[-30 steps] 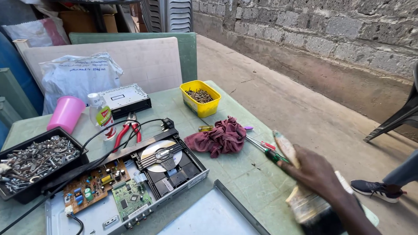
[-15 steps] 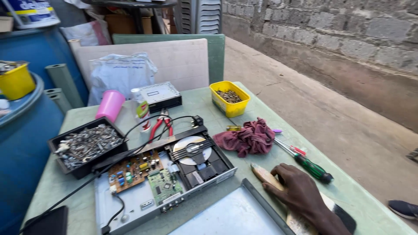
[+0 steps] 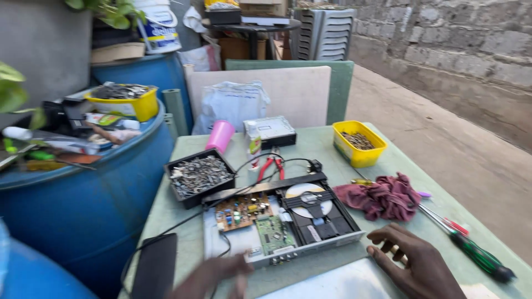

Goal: Cleaning the interior components and exterior metal casing of a DVD player using a brush and cloth.

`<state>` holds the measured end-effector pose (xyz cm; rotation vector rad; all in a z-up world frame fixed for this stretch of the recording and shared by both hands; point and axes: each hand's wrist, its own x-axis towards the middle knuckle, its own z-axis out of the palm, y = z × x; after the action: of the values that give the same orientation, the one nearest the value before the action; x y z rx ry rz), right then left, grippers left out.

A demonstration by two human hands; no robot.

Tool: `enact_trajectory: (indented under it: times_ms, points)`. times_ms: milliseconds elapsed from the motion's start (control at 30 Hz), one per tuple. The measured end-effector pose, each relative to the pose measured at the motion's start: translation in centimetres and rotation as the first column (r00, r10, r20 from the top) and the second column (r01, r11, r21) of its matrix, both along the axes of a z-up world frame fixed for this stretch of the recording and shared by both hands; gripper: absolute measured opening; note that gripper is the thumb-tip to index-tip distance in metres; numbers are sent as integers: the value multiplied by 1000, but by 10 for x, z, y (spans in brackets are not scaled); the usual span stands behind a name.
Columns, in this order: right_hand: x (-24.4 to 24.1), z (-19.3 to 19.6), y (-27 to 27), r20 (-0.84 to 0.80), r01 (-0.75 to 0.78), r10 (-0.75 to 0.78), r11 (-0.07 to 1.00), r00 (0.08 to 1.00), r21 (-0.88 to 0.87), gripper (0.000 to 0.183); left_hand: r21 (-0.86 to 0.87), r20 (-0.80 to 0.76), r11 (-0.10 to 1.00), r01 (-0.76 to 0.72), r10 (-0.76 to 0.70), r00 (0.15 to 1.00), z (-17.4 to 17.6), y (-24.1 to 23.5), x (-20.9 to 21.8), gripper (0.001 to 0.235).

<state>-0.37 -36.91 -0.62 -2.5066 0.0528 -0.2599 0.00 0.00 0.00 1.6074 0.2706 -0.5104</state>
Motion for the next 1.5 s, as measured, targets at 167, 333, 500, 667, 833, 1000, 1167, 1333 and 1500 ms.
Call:
enact_trajectory:
  times_ms: [167, 333, 500, 667, 833, 1000, 1167, 1333, 1500]
  points:
    - [14, -13, 10, -139, 33, -37, 999, 990, -31, 21, 609, 707, 713, -347, -289, 646, -10, 1, 21, 46]
    - [49, -43, -29, -174, 183, -179, 983, 968, 9, 21, 779, 461, 623, -73, -489, 741, -59, 10, 65, 71]
    - [87, 61, 46, -117, -44, 46, 999, 992, 13, 44, 690, 651, 679, -253, -427, 628, -129, 20, 99, 58]
    - [238, 53, 140, 304, -474, 402, 852, 864, 221, 63, 653, 729, 625, -427, -365, 579, -183, 28, 137, 37]
    - [334, 21, 202, 235, -541, 488, 765, 841, 350, 90, 655, 740, 589, -474, -373, 559, -203, 34, 163, 37]
    - [321, 38, 225, 244, -505, 444, 712, 862, 488, 55, 645, 762, 560, -521, -418, 494, -215, 41, 172, 37]
    - [264, 109, 193, 311, -525, 424, 653, 851, 546, 57, 604, 797, 563, -565, -454, 399, -207, 40, 159, 37]
    - [108, 137, 156, 119, -283, 283, 657, 952, 698, 70, 579, 806, 602, -550, -524, 276, -150, 31, 113, 37]
    - [-40, 90, 92, 129, -148, 107, 918, 986, 368, 66, 484, 837, 811, -327, -321, 443, -29, 8, 26, 42]
